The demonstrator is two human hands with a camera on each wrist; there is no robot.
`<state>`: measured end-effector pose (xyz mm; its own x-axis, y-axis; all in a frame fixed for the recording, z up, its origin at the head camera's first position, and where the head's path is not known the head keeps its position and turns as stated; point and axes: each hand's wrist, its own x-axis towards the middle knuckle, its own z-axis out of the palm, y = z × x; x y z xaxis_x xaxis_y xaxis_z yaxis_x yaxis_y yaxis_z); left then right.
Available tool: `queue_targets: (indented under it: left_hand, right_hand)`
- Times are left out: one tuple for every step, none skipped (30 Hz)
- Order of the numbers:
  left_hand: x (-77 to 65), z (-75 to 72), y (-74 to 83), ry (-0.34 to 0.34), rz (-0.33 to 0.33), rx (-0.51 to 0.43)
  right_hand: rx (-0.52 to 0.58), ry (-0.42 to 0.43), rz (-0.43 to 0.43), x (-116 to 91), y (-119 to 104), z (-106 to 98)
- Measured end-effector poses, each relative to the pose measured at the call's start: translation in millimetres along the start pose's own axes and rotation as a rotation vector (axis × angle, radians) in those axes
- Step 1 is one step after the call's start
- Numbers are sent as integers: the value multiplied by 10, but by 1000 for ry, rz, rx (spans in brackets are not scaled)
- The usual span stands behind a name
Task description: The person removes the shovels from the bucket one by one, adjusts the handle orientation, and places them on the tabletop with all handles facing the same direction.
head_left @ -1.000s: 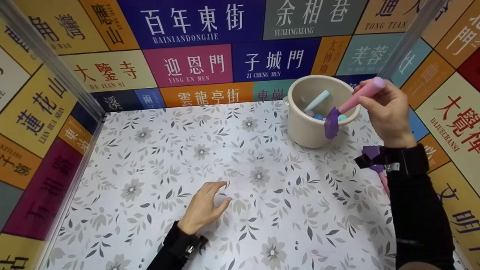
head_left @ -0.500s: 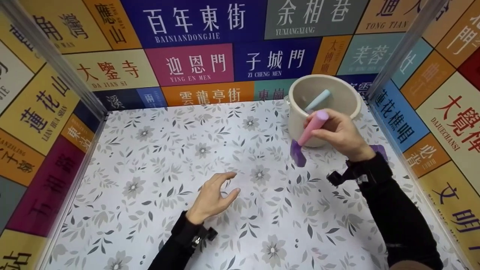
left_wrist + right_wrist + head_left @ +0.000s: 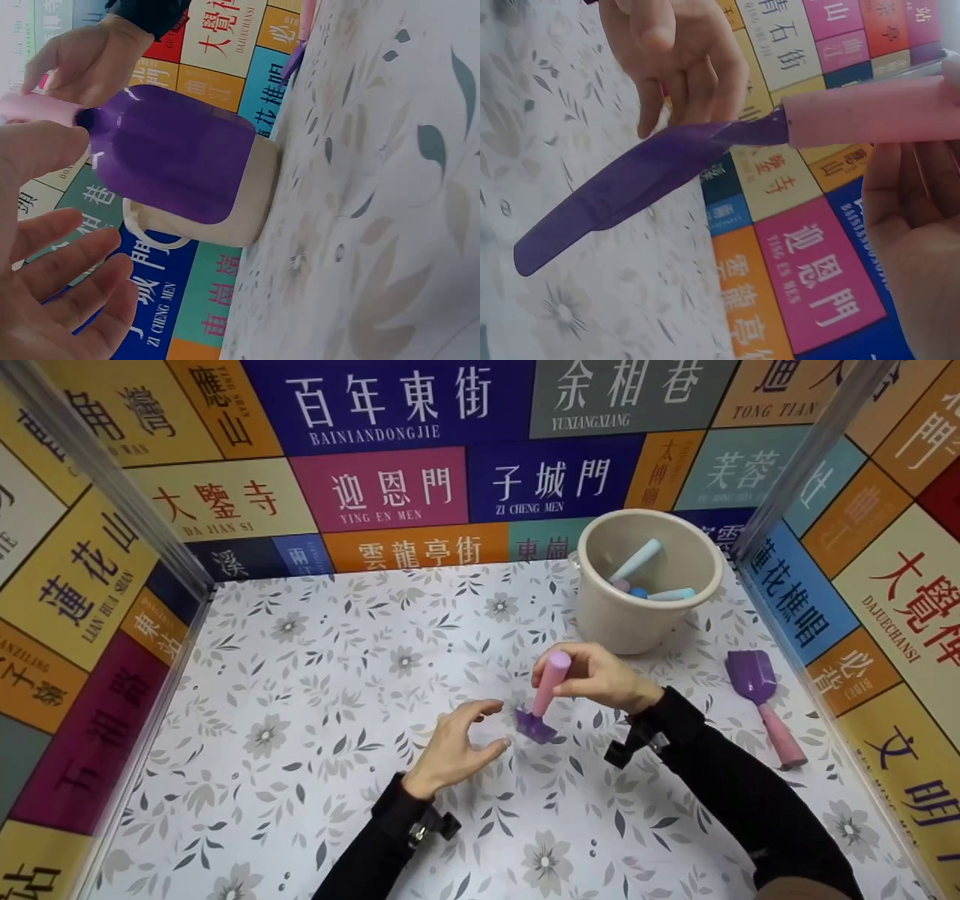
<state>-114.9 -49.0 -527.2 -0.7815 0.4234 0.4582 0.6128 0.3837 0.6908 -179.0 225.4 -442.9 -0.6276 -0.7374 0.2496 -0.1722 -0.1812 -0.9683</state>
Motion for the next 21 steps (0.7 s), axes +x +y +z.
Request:
queue_targets:
  left_hand:
    - [-4,16,-11,-9,4,-5]
    - [-12,27,-15,-21,6,-14]
    - [-18,36,-19,-37,6,-28]
    - [-22,46,-23,-57,3,-48]
    - [-26,54,-24,-78,1,-65]
    - [-30,63,-24,-99,0,-79]
    - [-32,72,-23,-121,-2,-94]
    - [-34,77,-17,-143,-5,-108]
    - [-35,85,-15,-163,-5,-116]
    - [-38,95,-15,-178,-2,-119]
    - [-41,103,-14,-191,3,-119]
    - [-45,110,-12,-203,9,-120]
    - [-49,116,-12,-211,16,-121]
    - [-53,121,-13,-216,26,-122]
    - [-58,126,-13,-222,31,-120]
    - [-63,129,-12,-227,37,-121]
    - [-67,130,-11,-234,41,-123]
    - [-69,131,-10,-242,42,-125]
    - [-72,132,-10,-250,41,-126]
    - [-73,132,-8,-259,37,-129]
    - [-73,130,-4,-267,31,-130]
  right_hand:
    - [14,-27,-1,10,31,22]
    - [25,-54,-5,20,60,42]
    - [33,-81,-6,29,86,61]
    - [39,-108,-9,37,103,80]
    - [46,-132,-6,43,118,98]
    - [58,-156,2,48,127,116]
    - [67,-178,6,53,130,134]
    - [70,-197,11,55,131,149]
    - [72,-211,21,56,132,165]
    - [76,-224,30,56,131,179]
    - [80,-232,38,56,132,190]
    - [78,-241,38,56,135,198]
    - [77,-248,36,56,138,206]
    - [78,-253,35,55,142,210]
    - [80,-260,32,56,149,213]
    - [84,-265,30,55,154,215]
    - [86,-270,26,54,159,217]
    - [85,-274,26,53,163,219]
    - [87,-278,27,53,163,223]
    - [86,-282,27,52,163,225]
    - [82,-287,28,50,162,228]
